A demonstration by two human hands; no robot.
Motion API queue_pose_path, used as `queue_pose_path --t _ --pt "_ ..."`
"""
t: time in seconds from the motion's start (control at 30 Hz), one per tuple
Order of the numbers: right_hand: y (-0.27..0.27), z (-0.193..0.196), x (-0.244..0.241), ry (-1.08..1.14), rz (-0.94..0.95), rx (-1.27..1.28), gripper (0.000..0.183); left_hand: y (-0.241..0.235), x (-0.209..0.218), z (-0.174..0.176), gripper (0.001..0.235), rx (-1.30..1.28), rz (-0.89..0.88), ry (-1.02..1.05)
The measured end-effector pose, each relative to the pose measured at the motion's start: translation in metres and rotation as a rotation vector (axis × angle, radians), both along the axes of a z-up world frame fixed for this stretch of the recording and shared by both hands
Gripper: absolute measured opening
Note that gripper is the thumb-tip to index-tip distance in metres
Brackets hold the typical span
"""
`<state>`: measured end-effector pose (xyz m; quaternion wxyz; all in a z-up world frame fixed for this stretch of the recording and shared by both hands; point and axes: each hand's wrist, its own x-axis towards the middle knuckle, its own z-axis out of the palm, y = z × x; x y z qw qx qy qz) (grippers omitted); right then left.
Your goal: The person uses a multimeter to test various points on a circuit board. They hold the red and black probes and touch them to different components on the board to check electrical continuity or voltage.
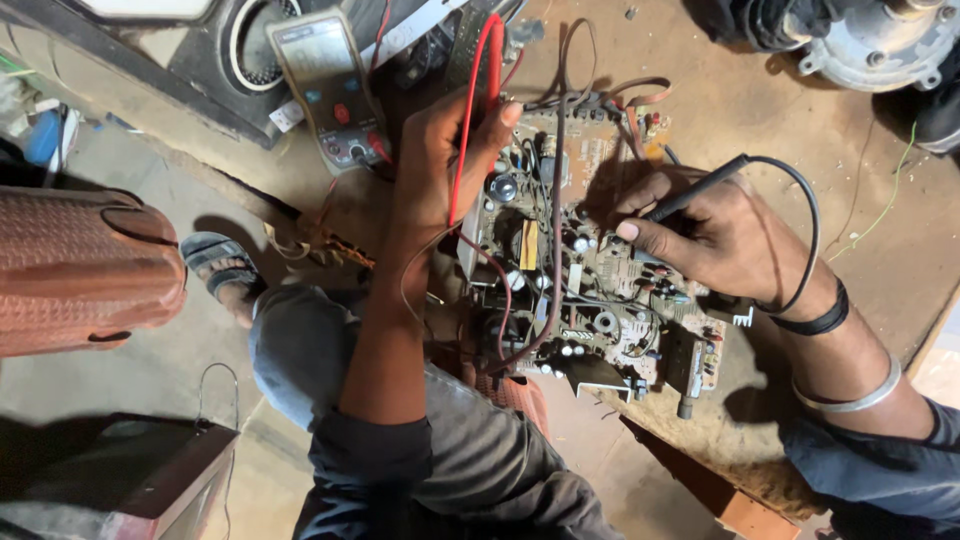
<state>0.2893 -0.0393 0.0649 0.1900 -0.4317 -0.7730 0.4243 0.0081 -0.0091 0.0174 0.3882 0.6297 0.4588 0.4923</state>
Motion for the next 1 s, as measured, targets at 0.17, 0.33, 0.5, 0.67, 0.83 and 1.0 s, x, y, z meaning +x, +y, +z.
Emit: queue_pose_path --t 0.17,0.33,0.5,0.67,0.83,1.0 --pt "0.0008 -0.0044 0.0029 0.131 0.081 0.124 0.013 0.0019 -0.0011 -0.0005 0.031 0.034 -0.02 -0.028" --pt "0.0013 -0.0062 0.0046 0.133 0.018 0.074 0.013 0.0026 -0.0015 -0.0015 0.033 0.036 -0.015 -0.012" --pt "-0.001 -0.0031 0.005 0.065 0.0 0.111 0.015 0.0029 -0.0026 -0.0032 0.036 0.06 -0.028 -0.03" --pt "0.0005 -0.0004 0.0045 0.058 0.011 0.143 0.016 0.0038 -0.0023 -0.0034 0.035 0.046 -0.012 -0.002" --pt "0.001 0.0004 0.0034 0.059 0.043 0.213 0.016 0.0028 -0.0012 -0.0028 0.032 0.003 -0.001 -0.017" --pt "0.0002 0.0025 0.0036 0.031 0.039 0.223 0.016 0.0052 -0.0026 -0.0076 0.032 0.001 -0.002 -0.008"
